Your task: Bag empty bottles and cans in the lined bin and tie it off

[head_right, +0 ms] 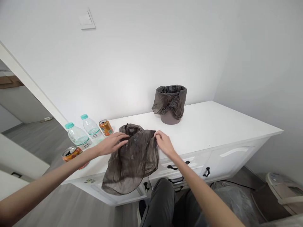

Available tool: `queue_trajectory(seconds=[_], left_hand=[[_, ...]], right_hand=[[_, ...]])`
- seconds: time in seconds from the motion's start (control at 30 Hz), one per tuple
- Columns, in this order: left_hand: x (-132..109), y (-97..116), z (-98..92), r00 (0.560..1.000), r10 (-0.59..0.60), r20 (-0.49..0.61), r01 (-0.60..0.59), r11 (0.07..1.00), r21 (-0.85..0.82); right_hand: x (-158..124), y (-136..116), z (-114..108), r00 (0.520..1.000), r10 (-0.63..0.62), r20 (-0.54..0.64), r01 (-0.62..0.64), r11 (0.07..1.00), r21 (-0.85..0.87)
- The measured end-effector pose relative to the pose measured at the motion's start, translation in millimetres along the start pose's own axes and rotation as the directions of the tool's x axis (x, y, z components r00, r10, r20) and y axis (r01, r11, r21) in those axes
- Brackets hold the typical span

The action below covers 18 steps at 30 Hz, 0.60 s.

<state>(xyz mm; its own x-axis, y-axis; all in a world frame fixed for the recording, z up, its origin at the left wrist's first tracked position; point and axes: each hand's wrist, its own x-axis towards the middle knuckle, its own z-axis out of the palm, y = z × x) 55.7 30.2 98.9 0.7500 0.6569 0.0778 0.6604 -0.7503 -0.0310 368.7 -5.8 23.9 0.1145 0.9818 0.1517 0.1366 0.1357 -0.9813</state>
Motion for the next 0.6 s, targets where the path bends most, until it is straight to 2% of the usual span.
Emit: queue_trajectory(seconds=[0.1, 0.17, 0.23, 0.3, 0.37, 0.43, 0.5, 0.53, 0.6], left_hand=[[-13, 28, 2.6, 0.992, 0.126, -0.023, -0.128, 0.980, -0.152], [-12, 32, 4.1, 0.990, 0.118, -0.071, -0.128, 0.977, -0.171], [-3, 22, 8.8, 0.987, 0.031, -0.158, -0.053, 0.989, -0.138], [9, 4, 18.6, 0.982, -0.041, -0.182, 0.026, 0.996, -0.084], [19, -14, 33.3, 0.992, -0.071, -0.106, 0.069, 0.997, -0.020], [24, -28, 49.9, 0.993, -0.113, -0.014, 0.114, 0.993, 0.035], [21, -35, 64.5, 0.984, -0.179, 0.014, 0.177, 0.982, 0.068], [18, -37, 69.8, 0.979, -0.205, 0.009, 0.204, 0.976, 0.076], [9, -35, 75.5, 0.970, -0.243, -0.021, 0.244, 0.966, 0.085]], right_hand=[[15, -8, -40, 0.993, 0.083, -0.084, -0.091, 0.990, -0.105], [18, -13, -57, 0.994, 0.002, -0.110, -0.030, 0.967, -0.253], [11, -21, -57, 0.984, -0.158, -0.078, 0.114, 0.909, -0.402], [-7, -31, -42, 0.954, -0.296, 0.045, 0.279, 0.823, -0.496], [-31, -40, -21, 0.899, -0.358, 0.252, 0.437, 0.725, -0.532], [-54, -46, -4, 0.819, -0.328, 0.471, 0.558, 0.645, -0.523], [-74, -45, 2, 0.749, -0.238, 0.618, 0.620, 0.582, -0.527], [-82, -42, 1, 0.738, -0.198, 0.645, 0.628, 0.551, -0.550], [-98, -34, -3, 0.779, -0.182, 0.600, 0.602, 0.483, -0.636]])
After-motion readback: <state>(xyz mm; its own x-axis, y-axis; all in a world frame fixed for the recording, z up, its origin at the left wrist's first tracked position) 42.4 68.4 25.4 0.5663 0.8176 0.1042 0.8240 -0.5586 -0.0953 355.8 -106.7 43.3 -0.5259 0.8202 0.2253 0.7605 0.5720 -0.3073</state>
